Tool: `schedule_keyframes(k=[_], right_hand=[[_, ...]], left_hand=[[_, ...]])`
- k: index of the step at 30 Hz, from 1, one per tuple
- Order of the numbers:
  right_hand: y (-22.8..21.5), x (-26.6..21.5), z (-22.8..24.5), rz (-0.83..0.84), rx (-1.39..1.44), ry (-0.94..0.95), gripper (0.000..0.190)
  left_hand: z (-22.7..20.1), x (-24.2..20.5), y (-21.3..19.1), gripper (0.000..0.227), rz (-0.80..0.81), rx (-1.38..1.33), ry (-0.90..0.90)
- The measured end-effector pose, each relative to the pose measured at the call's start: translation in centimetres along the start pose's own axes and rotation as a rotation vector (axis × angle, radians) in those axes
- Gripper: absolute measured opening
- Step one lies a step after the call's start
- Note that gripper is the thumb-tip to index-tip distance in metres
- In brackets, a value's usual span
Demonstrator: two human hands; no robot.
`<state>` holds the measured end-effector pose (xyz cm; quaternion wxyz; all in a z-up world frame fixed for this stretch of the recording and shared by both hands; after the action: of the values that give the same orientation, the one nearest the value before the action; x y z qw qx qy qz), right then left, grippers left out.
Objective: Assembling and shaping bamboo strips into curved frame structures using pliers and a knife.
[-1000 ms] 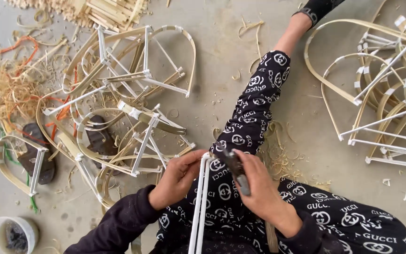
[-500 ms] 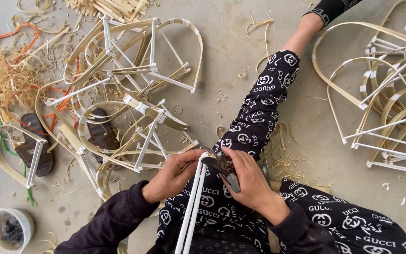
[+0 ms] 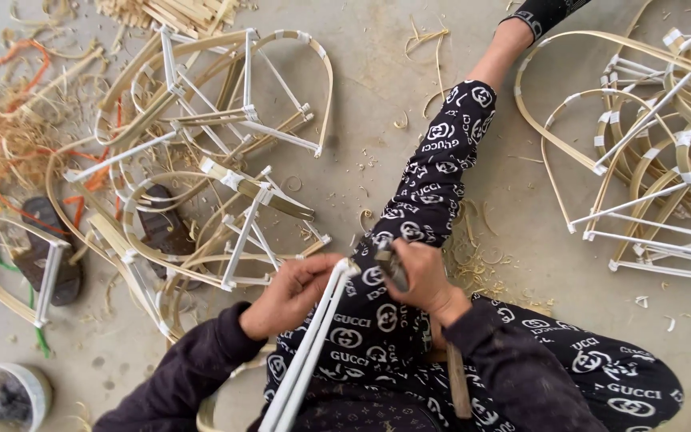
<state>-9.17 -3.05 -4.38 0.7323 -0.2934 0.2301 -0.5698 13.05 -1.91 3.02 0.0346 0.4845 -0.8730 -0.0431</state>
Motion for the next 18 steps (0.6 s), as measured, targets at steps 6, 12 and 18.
schedule_keyframes(k=[6,12,18], right_hand=[[-4.9,-0.1,1.5,-0.252,0.297,0.264,0.016],[-7.6,-4.7,-13.5,-0.395,-0.059,0.566,0.068],[-10.0,-8.3,-20.7,-0.355,-0.539,0.686,0.103]], left_hand=[[3.0,-0.2,-4.9,0.038,-0.2,-0.201,-0.068],[2.4,4.1,-4.9,0.034,-0.495,-0.524,-0.205],[1.1,6.9,-2.9,0.037,-0.463,-0.663,-0.143]])
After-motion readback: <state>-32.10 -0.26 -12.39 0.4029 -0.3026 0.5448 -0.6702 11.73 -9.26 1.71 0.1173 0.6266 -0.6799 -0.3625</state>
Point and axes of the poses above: each hand's wrist, its own x-axis towards the middle knuckle, its own y-axis out of the palm, z = x × y, the point moved 5 cm from there along x, towards the middle knuckle, and after that the axes turned 11 degrees about y, right-handed, at the moved point
